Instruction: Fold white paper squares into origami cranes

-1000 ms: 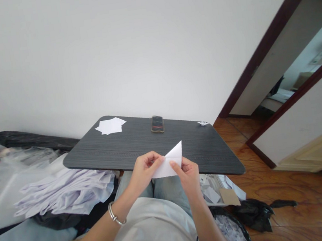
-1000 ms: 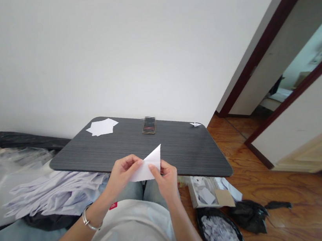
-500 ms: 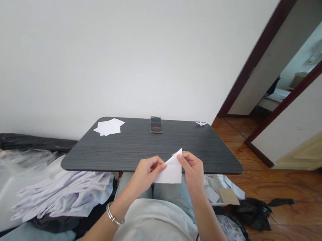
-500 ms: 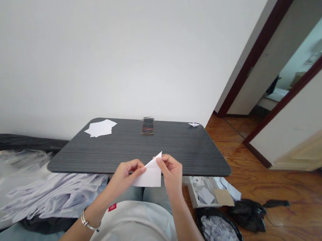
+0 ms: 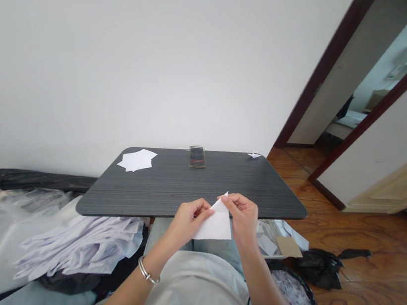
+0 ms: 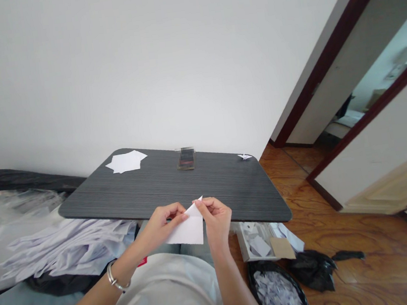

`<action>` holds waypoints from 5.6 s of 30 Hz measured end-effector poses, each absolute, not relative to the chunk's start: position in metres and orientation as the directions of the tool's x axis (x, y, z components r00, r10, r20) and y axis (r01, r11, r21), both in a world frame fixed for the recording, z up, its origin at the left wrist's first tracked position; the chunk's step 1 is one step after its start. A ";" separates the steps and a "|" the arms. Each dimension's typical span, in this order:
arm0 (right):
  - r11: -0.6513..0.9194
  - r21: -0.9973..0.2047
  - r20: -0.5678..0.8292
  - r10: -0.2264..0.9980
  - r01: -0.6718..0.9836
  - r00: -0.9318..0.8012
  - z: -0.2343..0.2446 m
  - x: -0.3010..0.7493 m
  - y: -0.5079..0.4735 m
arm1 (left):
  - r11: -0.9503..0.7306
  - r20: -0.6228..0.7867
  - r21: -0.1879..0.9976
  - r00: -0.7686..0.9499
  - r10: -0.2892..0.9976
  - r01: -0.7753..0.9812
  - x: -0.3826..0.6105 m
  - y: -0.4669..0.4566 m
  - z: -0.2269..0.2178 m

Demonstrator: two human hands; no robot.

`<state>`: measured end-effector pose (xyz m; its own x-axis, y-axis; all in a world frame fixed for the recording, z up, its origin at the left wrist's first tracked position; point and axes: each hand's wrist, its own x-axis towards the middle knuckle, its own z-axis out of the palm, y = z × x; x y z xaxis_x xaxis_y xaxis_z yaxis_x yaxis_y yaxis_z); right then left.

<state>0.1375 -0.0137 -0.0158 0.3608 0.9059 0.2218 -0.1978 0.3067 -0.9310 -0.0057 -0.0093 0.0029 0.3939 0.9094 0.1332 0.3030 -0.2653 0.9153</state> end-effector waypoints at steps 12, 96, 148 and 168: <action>0.282 -0.929 0.181 0.911 -0.240 0.371 -0.017 0.138 -0.014 | -0.219 0.090 0.929 0.395 0.914 0.297 -0.005 -0.006 -0.003; 0.209 -0.971 0.177 0.956 -0.117 0.232 -0.011 0.138 -0.018 | -0.309 0.165 0.843 0.334 0.928 0.441 -0.002 -0.007 -0.003; 0.216 -0.966 0.191 0.967 -0.140 0.171 -0.007 0.142 -0.018 | -0.233 0.101 0.924 0.394 0.914 0.304 -0.008 -0.001 -0.011; 0.198 -0.977 0.202 0.978 0.080 0.043 -0.012 0.142 -0.017 | -0.171 0.068 0.960 0.407 0.911 0.221 -0.008 0.000 -0.014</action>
<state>0.1421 -0.0173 -0.0124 0.0431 0.9784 0.2021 0.0800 0.1983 -0.9769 -0.0078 0.0005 -0.0137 0.4072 0.9108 0.0683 0.2208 -0.1708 0.9602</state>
